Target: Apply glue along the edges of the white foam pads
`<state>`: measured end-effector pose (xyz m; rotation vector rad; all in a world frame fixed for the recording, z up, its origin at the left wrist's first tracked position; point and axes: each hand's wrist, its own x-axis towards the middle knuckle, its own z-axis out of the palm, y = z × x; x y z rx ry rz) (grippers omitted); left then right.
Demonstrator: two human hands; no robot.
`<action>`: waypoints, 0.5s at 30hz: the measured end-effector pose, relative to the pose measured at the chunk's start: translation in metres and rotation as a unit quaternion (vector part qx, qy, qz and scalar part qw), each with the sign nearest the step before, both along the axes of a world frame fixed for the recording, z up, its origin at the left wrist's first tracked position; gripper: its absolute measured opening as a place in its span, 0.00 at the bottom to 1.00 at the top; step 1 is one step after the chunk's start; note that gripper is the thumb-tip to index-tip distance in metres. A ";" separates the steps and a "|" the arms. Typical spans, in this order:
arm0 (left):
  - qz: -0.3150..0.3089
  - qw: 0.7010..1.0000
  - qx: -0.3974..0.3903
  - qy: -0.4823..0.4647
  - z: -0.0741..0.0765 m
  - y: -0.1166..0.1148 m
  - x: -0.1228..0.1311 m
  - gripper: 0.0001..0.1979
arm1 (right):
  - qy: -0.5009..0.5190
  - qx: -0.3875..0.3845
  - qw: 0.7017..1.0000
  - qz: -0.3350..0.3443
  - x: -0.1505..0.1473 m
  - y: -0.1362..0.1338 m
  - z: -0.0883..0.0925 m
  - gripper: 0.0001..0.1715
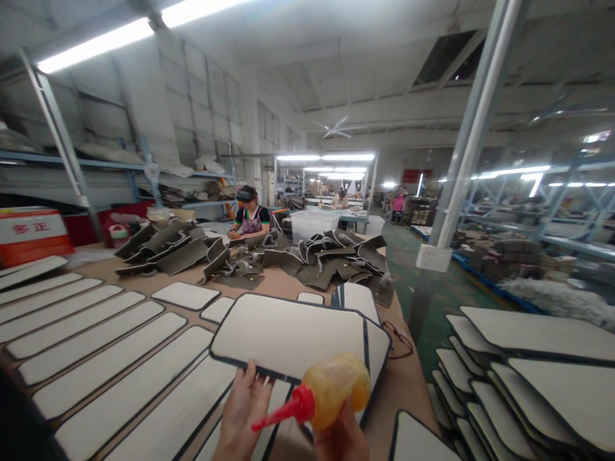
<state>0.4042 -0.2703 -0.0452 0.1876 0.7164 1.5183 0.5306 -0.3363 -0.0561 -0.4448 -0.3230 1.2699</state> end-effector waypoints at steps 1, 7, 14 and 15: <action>-0.018 1.000 0.011 -0.003 -0.005 -0.007 -0.003 0.05 | 0.004 -0.005 1.000 0.001 0.004 0.000 -0.005 0.16; -0.298 0.941 0.052 0.155 -0.033 -0.050 -0.056 0.30 | 0.010 -0.017 0.999 0.036 0.019 0.005 -0.028 0.16; -0.205 0.800 0.165 0.539 0.039 -0.011 -0.101 0.13 | -0.004 -0.008 0.999 0.036 0.001 -0.003 -0.007 0.16; -0.211 0.766 0.182 0.579 0.051 -0.006 -0.101 0.10 | -0.015 0.001 0.999 0.035 0.002 -0.004 -0.003 0.15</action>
